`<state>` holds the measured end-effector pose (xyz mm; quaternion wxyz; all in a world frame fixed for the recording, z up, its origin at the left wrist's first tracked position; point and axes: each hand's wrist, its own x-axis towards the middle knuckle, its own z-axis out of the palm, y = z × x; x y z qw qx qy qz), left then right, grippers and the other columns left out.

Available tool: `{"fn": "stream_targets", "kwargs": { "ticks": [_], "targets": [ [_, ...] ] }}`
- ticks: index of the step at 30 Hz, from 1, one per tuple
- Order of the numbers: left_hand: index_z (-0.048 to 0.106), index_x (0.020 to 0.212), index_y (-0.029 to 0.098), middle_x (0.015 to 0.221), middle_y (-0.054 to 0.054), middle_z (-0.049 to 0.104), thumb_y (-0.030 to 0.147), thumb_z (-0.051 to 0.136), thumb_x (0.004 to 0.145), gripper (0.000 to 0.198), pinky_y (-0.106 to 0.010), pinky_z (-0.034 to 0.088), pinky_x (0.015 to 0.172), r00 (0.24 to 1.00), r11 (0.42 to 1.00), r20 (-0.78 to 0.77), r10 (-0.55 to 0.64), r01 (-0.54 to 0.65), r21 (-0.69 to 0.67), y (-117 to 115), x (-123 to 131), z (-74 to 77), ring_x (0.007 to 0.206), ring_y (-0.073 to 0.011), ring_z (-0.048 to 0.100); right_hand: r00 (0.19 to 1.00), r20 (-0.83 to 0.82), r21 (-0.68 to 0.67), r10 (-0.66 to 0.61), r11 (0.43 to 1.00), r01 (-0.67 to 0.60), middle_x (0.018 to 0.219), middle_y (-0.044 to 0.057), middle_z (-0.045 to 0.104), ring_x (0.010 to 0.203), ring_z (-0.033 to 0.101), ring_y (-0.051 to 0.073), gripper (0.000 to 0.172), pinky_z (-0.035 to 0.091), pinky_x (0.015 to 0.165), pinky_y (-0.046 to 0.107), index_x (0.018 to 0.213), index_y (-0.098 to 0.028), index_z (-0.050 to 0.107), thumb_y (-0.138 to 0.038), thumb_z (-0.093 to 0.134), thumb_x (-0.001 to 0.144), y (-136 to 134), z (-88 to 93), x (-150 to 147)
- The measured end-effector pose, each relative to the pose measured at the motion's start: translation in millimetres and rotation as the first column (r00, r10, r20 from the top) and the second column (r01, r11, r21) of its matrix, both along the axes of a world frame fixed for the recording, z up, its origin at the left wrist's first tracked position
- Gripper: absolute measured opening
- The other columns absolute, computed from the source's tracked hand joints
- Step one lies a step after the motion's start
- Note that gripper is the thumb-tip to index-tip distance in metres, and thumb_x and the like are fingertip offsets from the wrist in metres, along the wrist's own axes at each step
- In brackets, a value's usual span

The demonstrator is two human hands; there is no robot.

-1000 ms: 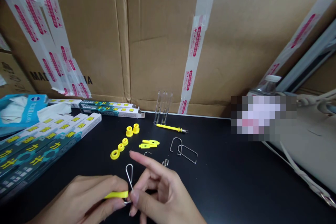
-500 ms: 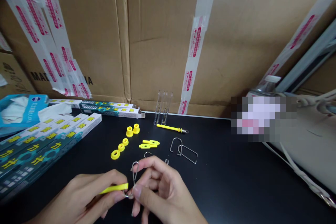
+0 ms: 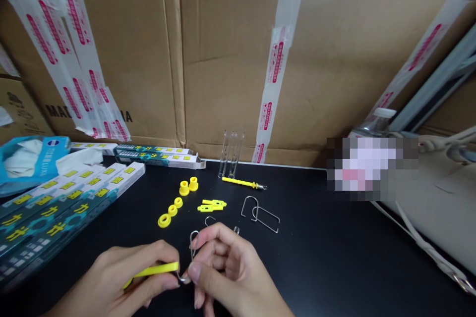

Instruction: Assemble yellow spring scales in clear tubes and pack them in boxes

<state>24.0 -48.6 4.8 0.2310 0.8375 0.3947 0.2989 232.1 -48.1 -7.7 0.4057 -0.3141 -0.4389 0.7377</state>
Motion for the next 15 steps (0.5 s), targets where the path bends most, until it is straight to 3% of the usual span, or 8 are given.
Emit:
{"fn": "stream_targets", "kwargs": {
  "ticks": [4, 12, 15],
  "targets": [
    [0.061, 0.079, 0.025, 0.062, 0.012, 0.062, 0.029, 0.055, 0.099, 0.021, -0.009, 0.041, 0.051, 0.999, 0.998, 0.001, -0.042, 0.042, 0.052, 0.0, 0.5, -0.1, 0.048, -0.0049, 0.057, 0.998, -0.066, 0.013, 0.015, 1.0, -0.015, 0.073, -0.003, 0.065, 0.052, 0.064, 0.008, 0.038, 0.052, 0.04, 0.011, 0.091, -0.015, 0.059, -0.027, 0.089, 0.072, 1.6, -3.0, -1.7],
    [0.063, 0.079, 0.025, 0.068, 0.009, 0.067, 0.032, 0.049, 0.102, 0.027, -0.012, 0.045, 0.054, 0.997, 0.999, -0.061, -0.05, 0.05, 0.002, -0.6, 0.0, -3.0, 0.057, -0.0082, 0.065, 0.998, -0.067, -0.008, 0.015, 1.0, -0.015, 0.07, -0.002, 0.067, 0.052, 0.063, 0.007, 0.039, 0.052, 0.039, 0.011, 0.09, -0.014, 0.059, -0.023, 0.09, 0.07, 2.0, -0.1, -1.6],
    [0.066, 0.092, 0.028, 0.077, 0.007, 0.072, 0.034, 0.042, 0.104, 0.028, -0.013, 0.05, 0.062, 0.992, 0.996, -0.094, -0.087, 0.085, -0.028, 0.5, -1.4, -2.2, 0.068, -0.0105, 0.071, 0.998, -0.066, -0.003, 0.021, 1.0, -0.021, 0.071, -0.002, 0.067, 0.051, 0.064, 0.008, 0.038, 0.052, 0.039, 0.011, 0.086, -0.014, 0.058, -0.022, 0.091, 0.069, 2.8, -0.9, -1.6]
  ]
}}
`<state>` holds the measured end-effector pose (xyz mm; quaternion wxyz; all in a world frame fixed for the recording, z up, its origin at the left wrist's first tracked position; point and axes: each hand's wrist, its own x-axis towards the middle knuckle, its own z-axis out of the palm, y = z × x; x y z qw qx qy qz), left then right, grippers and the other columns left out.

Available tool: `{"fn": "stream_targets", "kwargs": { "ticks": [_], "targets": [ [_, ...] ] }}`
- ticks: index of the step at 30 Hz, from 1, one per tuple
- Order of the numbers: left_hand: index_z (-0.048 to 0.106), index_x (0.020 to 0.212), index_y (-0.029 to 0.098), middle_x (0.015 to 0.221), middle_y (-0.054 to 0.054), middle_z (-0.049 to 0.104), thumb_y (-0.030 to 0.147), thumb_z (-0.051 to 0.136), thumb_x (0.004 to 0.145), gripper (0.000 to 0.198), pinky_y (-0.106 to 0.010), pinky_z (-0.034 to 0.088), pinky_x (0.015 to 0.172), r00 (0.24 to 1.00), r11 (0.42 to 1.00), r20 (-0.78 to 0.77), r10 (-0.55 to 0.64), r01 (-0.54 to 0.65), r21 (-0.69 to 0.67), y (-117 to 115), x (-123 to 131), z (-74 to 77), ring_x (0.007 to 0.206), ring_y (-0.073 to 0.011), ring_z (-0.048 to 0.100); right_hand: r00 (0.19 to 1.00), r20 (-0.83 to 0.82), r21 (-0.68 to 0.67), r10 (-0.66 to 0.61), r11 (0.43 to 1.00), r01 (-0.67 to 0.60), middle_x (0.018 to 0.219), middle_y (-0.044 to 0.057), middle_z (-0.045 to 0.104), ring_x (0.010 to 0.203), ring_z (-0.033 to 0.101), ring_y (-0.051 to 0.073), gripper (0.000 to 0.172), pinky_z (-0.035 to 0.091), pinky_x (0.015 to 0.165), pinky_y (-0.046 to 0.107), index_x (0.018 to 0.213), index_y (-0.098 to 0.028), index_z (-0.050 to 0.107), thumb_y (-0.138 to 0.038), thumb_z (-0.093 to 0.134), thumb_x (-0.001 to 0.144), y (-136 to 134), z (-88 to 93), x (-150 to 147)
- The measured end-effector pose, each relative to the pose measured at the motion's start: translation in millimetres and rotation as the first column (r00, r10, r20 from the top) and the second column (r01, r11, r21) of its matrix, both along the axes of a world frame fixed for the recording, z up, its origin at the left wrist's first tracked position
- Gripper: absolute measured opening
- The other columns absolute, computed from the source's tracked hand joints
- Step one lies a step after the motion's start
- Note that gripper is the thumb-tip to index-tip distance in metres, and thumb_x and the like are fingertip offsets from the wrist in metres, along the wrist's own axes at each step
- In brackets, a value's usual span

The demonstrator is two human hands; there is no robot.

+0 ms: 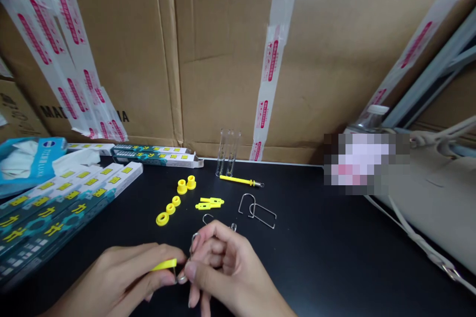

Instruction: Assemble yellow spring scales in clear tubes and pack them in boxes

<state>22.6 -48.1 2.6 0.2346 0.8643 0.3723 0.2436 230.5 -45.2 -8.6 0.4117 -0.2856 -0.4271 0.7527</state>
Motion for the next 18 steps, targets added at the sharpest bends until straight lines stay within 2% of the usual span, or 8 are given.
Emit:
{"fn": "stream_targets", "kwargs": {
  "ticks": [2, 5, 10, 14, 18],
  "targets": [
    [0.067, 0.104, 0.029, 0.082, 0.005, 0.074, 0.038, 0.036, 0.106, 0.032, -0.015, 0.054, 0.066, 0.999, 0.999, -0.041, -0.013, 0.014, 0.029, -0.1, -1.2, 1.4, 0.071, -0.0125, 0.074, 1.0, 0.002, -0.002, 0.013, 1.0, -0.013, 0.07, -0.001, 0.068, 0.051, 0.064, 0.008, 0.038, 0.052, 0.039, 0.011, 0.083, -0.014, 0.056, -0.022, 0.091, 0.068, 0.2, -0.9, -0.2],
    [0.068, 0.111, 0.028, 0.08, 0.002, 0.074, 0.043, 0.028, 0.107, 0.043, -0.018, 0.057, 0.061, 0.991, 0.99, -0.133, 0.0, 0.018, 0.137, -2.5, -2.0, 3.9, 0.066, -0.0146, 0.074, 1.0, 0.016, -0.018, 0.027, 0.999, -0.027, 0.07, 0.0, 0.069, 0.051, 0.064, 0.008, 0.04, 0.052, 0.039, 0.011, 0.081, -0.015, 0.055, -0.021, 0.092, 0.067, -0.4, -2.0, -0.8],
    [0.073, 0.099, 0.027, 0.072, 0.001, 0.072, 0.04, 0.031, 0.107, 0.044, -0.019, 0.058, 0.059, 0.978, 0.957, -0.202, 0.053, 0.009, 0.291, -6.8, 0.1, 7.1, 0.058, -0.015, 0.072, 1.0, 0.023, 0.01, -0.008, 1.0, 0.008, 0.068, -0.003, 0.067, 0.053, 0.064, 0.01, 0.042, 0.054, 0.04, 0.013, 0.096, -0.017, 0.058, -0.023, 0.09, 0.069, -2.4, -1.5, -0.3],
    [0.07, 0.104, 0.029, 0.074, 0.003, 0.073, 0.032, 0.04, 0.104, 0.03, -0.015, 0.057, 0.06, 0.991, 0.97, -0.129, 0.042, -0.01, 0.242, -5.2, 1.0, 7.0, 0.06, -0.0131, 0.073, 0.997, 0.066, 0.044, -0.048, 0.998, 0.045, 0.071, -0.003, 0.067, 0.058, 0.065, 0.011, 0.045, 0.055, 0.044, 0.014, 0.115, -0.019, 0.061, -0.026, 0.084, 0.078, -3.6, 1.3, 1.6],
    [0.062, 0.114, 0.032, 0.088, 0.006, 0.077, 0.026, 0.046, 0.102, 0.021, -0.013, 0.055, 0.067, 1.0, 0.994, -0.002, 0.019, -0.018, 0.105, -3.1, 0.0, 0.6, 0.073, -0.0122, 0.076, 0.996, 0.086, 0.072, -0.036, 0.997, 0.03, 0.07, -0.002, 0.066, 0.056, 0.062, 0.01, 0.043, 0.053, 0.043, 0.014, 0.114, -0.018, 0.064, -0.028, 0.085, 0.077, -3.4, 1.9, 1.8]
  ]
}}
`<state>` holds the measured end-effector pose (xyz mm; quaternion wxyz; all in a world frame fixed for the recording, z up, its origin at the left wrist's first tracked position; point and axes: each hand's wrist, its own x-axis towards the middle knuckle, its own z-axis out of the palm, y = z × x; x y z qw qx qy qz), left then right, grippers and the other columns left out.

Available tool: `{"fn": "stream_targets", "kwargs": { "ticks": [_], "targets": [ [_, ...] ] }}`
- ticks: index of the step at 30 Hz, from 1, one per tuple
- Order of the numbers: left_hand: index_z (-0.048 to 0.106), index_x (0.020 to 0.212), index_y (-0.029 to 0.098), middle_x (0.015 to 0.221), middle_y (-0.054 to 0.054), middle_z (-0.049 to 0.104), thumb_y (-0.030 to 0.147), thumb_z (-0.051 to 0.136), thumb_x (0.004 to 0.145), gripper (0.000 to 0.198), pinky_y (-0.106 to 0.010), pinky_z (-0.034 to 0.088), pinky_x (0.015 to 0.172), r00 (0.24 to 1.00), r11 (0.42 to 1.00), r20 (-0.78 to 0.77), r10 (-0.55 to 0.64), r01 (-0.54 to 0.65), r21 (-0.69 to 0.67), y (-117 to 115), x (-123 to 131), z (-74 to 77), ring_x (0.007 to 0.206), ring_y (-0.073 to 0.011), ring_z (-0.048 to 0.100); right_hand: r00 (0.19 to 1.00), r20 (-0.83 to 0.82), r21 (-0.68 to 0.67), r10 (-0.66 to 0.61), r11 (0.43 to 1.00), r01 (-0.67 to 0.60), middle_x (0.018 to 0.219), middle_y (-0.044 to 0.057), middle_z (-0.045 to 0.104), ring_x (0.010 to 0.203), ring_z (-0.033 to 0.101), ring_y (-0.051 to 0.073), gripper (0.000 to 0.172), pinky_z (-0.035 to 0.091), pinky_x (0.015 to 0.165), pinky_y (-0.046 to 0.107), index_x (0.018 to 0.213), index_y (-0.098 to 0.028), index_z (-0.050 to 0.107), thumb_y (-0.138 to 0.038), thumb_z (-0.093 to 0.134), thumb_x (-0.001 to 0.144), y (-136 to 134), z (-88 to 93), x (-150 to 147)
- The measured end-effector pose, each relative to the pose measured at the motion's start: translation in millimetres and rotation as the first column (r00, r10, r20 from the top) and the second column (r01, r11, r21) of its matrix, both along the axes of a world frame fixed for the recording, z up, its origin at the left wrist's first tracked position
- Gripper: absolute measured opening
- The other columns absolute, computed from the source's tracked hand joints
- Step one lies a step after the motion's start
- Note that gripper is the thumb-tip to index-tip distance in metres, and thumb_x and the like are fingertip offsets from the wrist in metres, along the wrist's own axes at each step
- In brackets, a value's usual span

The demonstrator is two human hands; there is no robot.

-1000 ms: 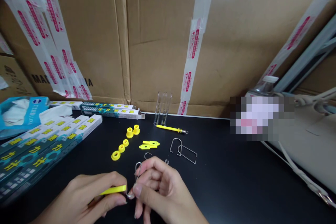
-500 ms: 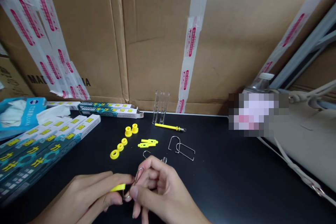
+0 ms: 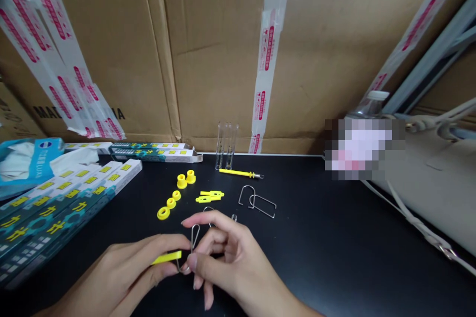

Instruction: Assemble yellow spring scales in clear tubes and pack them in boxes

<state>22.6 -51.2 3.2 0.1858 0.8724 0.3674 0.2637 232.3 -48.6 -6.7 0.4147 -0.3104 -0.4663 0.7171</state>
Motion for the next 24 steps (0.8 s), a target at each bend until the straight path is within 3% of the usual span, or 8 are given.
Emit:
{"fn": "stream_targets", "kwargs": {
  "ticks": [8, 17, 24],
  "targets": [
    [0.057, 0.098, 0.029, 0.085, 0.011, 0.076, 0.023, 0.05, 0.099, 0.009, -0.007, 0.048, 0.064, 0.999, 0.989, 0.032, -0.006, 0.01, -0.146, -1.4, -1.0, -1.3, 0.075, -0.0076, 0.076, 1.0, 0.004, 0.007, 0.001, 1.0, -0.001, 0.071, -0.002, 0.064, 0.054, 0.061, 0.009, 0.043, 0.053, 0.042, 0.013, 0.111, -0.017, 0.065, -0.029, 0.085, 0.076, 0.6, -6.1, -1.8],
    [0.057, 0.095, 0.03, 0.082, 0.013, 0.075, 0.023, 0.059, 0.095, 0.007, -0.008, 0.047, 0.063, 0.999, 0.995, 0.047, 0.021, -0.016, -0.103, -1.5, -0.3, -0.9, 0.069, -0.0071, 0.074, 1.0, 0.021, -0.072, -0.011, 0.997, 0.012, 0.069, -0.002, 0.067, 0.049, 0.057, 0.007, 0.043, 0.048, 0.038, 0.011, 0.104, -0.017, 0.06, -0.028, 0.087, 0.073, 1.4, -1.5, 0.6],
    [0.057, 0.098, 0.029, 0.085, 0.01, 0.077, 0.024, 0.055, 0.097, 0.005, -0.009, 0.047, 0.056, 0.997, 0.999, 0.078, 0.015, -0.012, -0.04, 0.2, -1.1, -3.9, 0.069, -0.0086, 0.075, 0.991, 0.135, -0.033, 0.015, 0.999, -0.011, 0.068, -0.003, 0.065, 0.046, 0.048, 0.003, 0.043, 0.039, 0.035, 0.008, 0.107, -0.016, 0.061, -0.035, 0.085, 0.075, -1.3, 2.7, 1.3]
  ]
}}
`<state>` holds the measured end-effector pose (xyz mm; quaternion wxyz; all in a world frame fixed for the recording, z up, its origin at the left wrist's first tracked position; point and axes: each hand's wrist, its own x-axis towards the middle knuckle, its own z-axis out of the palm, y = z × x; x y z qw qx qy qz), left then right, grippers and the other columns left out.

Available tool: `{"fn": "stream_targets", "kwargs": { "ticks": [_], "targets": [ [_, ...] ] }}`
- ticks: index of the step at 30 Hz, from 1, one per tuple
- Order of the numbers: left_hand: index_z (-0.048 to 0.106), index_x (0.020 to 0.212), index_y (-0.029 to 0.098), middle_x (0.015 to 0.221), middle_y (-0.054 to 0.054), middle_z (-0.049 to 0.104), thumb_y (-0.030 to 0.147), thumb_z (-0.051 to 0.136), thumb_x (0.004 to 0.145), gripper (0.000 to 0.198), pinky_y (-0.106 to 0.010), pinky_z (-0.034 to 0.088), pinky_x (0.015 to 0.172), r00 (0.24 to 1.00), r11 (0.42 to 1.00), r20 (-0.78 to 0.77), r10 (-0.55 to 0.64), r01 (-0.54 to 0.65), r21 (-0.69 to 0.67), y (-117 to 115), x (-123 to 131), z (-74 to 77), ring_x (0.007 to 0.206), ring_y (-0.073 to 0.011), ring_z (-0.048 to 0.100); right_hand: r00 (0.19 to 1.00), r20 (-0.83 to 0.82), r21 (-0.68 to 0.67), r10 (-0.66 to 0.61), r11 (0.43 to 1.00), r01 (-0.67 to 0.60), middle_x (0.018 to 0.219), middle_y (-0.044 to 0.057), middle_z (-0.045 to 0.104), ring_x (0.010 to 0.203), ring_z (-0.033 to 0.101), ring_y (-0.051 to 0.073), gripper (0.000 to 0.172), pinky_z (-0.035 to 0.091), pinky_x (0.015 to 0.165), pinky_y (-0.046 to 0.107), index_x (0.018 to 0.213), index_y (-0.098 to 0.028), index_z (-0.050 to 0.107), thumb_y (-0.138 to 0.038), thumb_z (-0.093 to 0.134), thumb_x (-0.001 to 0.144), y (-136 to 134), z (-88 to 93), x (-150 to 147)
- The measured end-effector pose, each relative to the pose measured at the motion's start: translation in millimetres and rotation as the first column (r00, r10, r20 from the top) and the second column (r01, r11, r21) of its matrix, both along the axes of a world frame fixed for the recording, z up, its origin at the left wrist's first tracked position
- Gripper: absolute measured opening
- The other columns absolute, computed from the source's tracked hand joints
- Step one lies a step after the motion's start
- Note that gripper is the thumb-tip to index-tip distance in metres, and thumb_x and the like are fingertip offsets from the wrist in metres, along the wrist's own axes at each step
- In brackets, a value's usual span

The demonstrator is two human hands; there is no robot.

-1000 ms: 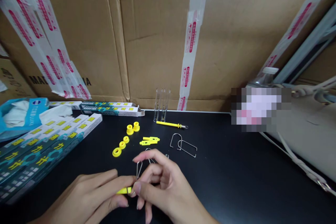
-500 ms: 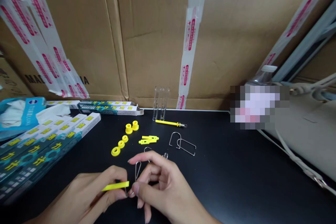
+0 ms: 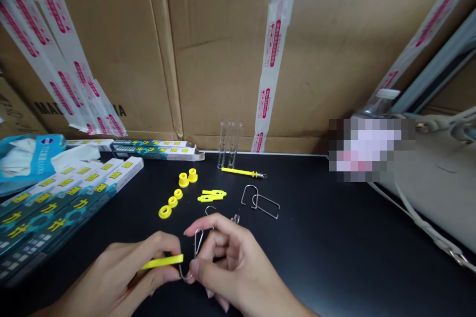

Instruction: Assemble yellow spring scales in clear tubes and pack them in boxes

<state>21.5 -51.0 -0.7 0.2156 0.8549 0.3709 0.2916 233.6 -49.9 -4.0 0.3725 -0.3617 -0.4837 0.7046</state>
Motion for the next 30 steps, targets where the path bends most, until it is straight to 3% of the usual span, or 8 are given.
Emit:
{"fn": "stream_targets", "kwargs": {
  "ticks": [8, 11, 15, 18, 24, 30],
  "targets": [
    [0.056, 0.097, 0.029, 0.08, 0.014, 0.075, 0.021, 0.065, 0.092, 0.013, -0.01, 0.047, 0.056, 0.994, 0.999, -0.104, 0.023, -0.02, 0.024, 0, 2, 0.9, 0.063, -0.0074, 0.074, 0.997, 0.072, -0.029, 0.006, 1.0, -0.004, 0.072, -0.003, 0.064, 0.05, 0.051, 0.004, 0.049, 0.041, 0.04, 0.01, 0.109, -0.017, 0.058, -0.043, 0.084, 0.076, -2, 11.6, 2],
    [0.057, 0.093, 0.027, 0.074, 0.011, 0.074, 0.03, 0.059, 0.098, 0.006, -0.014, 0.047, 0.055, 0.987, 0.998, -0.161, 0.025, -0.015, 0.064, -1, 3, -0.3, 0.063, -0.0108, 0.073, 0.997, 0.076, -0.034, 0.005, 0.999, -0.002, 0.072, -0.003, 0.065, 0.05, 0.052, 0.005, 0.048, 0.041, 0.04, 0.011, 0.108, -0.018, 0.058, -0.042, 0.084, 0.076, -3, 13.4, 2],
    [0.06, 0.088, 0.024, 0.073, 0.003, 0.073, 0.035, 0.041, 0.105, 0.028, -0.019, 0.05, 0.055, 0.967, 0.993, -0.255, 0.004, 0.027, 0.116, -3, 3, 3.1, 0.064, -0.0158, 0.073, 0.998, 0.063, -0.032, -0.004, 0.999, 0.006, 0.07, -0.004, 0.063, 0.049, 0.051, 0.005, 0.044, 0.041, 0.04, 0.011, 0.107, -0.018, 0.06, -0.04, 0.084, 0.077, -4, 11.9, 1],
    [0.062, 0.087, 0.023, 0.073, 0.002, 0.072, 0.035, 0.043, 0.105, 0.03, -0.022, 0.052, 0.056, 0.94, 0.995, -0.34, -0.005, 0.04, 0.096, -4, 4, 6.8, 0.064, -0.0178, 0.073, 1.0, 0.002, -0.026, -0.007, 1.0, 0.007, 0.07, -0.004, 0.065, 0.048, 0.052, 0.005, 0.045, 0.041, 0.038, 0.011, 0.107, -0.018, 0.06, -0.036, 0.086, 0.075, -4, 7.4, 0],
    [0.059, 0.076, 0.022, 0.066, 0.002, 0.068, 0.047, 0.022, 0.107, 0.054, -0.022, 0.048, 0.051, 0.959, 0.989, -0.284, -0.011, 0.052, 0.139, -2, 6, 8.8, 0.057, -0.0151, 0.069, 0.994, -0.105, -0.031, 0.004, 0.999, -0.007, 0.063, -0.003, 0.068, 0.047, 0.058, 0.007, 0.039, 0.048, 0.044, 0.014, 0.099, -0.018, 0.057, -0.03, 0.086, 0.076, -3, 2.4, -1],
    [0.051, 0.07, 0.022, 0.058, 0.005, 0.06, 0.044, 0.021, 0.108, 0.053, -0.019, 0.042, 0.048, 0.971, 0.992, -0.238, 0.021, 0.01, 0.125, -3, 7, 12.5, 0.049, -0.0103, 0.061, 0.994, -0.102, -0.026, -0.041, 0.999, 0.038, 0.065, -0.004, 0.066, 0.05, 0.06, 0.01, 0.041, 0.05, 0.041, 0.015, 0.092, -0.019, 0.057, -0.033, 0.088, 0.072, -3, 1.5, -5]
  ]
}}
